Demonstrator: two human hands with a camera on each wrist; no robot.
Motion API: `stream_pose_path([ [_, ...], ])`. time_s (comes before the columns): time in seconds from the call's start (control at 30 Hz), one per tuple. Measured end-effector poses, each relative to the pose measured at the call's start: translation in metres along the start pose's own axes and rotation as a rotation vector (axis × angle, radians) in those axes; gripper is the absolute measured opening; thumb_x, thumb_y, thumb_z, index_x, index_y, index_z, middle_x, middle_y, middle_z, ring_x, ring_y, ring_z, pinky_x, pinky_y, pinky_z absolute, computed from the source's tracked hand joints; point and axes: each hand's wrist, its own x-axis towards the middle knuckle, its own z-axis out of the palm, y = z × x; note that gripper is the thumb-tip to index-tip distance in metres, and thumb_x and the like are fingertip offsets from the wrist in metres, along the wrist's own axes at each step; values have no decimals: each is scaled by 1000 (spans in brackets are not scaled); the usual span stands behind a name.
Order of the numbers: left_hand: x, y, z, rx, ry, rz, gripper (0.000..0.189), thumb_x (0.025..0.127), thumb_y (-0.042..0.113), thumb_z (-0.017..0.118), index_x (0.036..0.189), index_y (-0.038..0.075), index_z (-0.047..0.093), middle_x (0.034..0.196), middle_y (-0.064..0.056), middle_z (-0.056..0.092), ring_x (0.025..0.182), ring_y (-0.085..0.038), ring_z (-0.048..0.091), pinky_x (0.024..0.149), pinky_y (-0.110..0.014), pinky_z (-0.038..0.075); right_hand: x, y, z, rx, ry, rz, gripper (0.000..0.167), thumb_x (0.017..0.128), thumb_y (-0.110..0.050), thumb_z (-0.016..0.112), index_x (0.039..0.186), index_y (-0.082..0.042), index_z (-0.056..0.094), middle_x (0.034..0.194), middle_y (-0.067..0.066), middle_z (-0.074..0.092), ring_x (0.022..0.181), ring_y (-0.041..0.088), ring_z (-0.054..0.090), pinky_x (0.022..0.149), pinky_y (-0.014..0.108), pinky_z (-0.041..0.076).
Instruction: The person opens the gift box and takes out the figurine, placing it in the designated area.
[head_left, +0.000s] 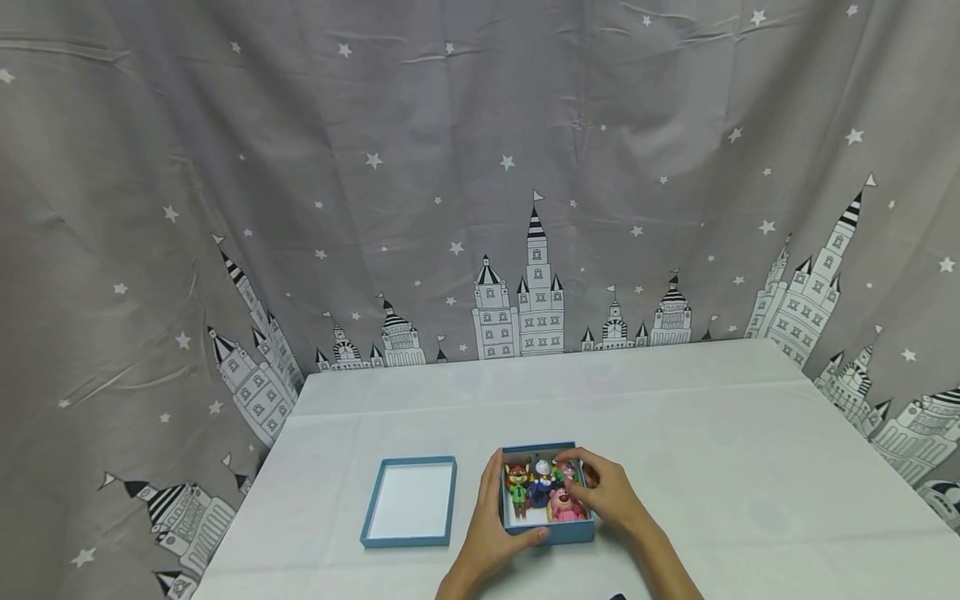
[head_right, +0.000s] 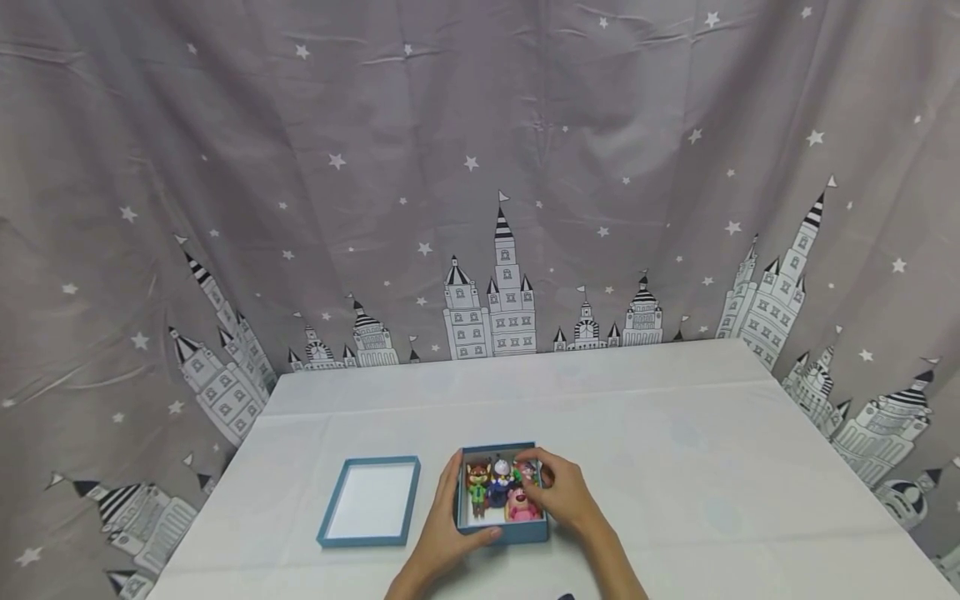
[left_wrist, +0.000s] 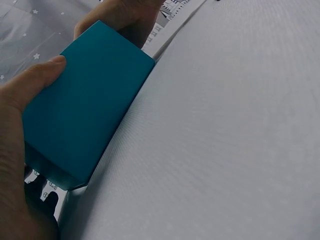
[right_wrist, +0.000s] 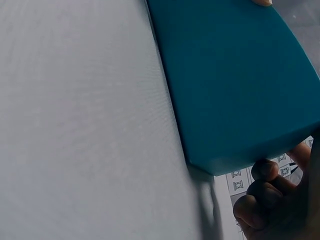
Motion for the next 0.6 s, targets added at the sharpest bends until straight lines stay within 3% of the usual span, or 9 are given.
stream_pose_path([
  [0.33, -1, 2, 0, -12, -2, -8, 116, 64, 39, 82, 149, 9, 9, 151, -19, 10, 134, -41, 17, 100, -63, 24, 1, -2, -2, -47, -8, 26, 36, 74, -7, 69, 107, -22, 65, 55, -5, 38, 47, 5, 32, 41, 19, 28],
  [0.6, -1, 0, 1, 20, 10, 5, 116, 63, 40, 81, 149, 11, 9, 151, -20, 11, 134, -42, 18, 99, -64, 25, 0, -3, -3, -47, -15, -5, 33, 76, -9, 71, 107, -21, 66, 55, -6, 35, 46, 4, 30, 41, 19, 29],
])
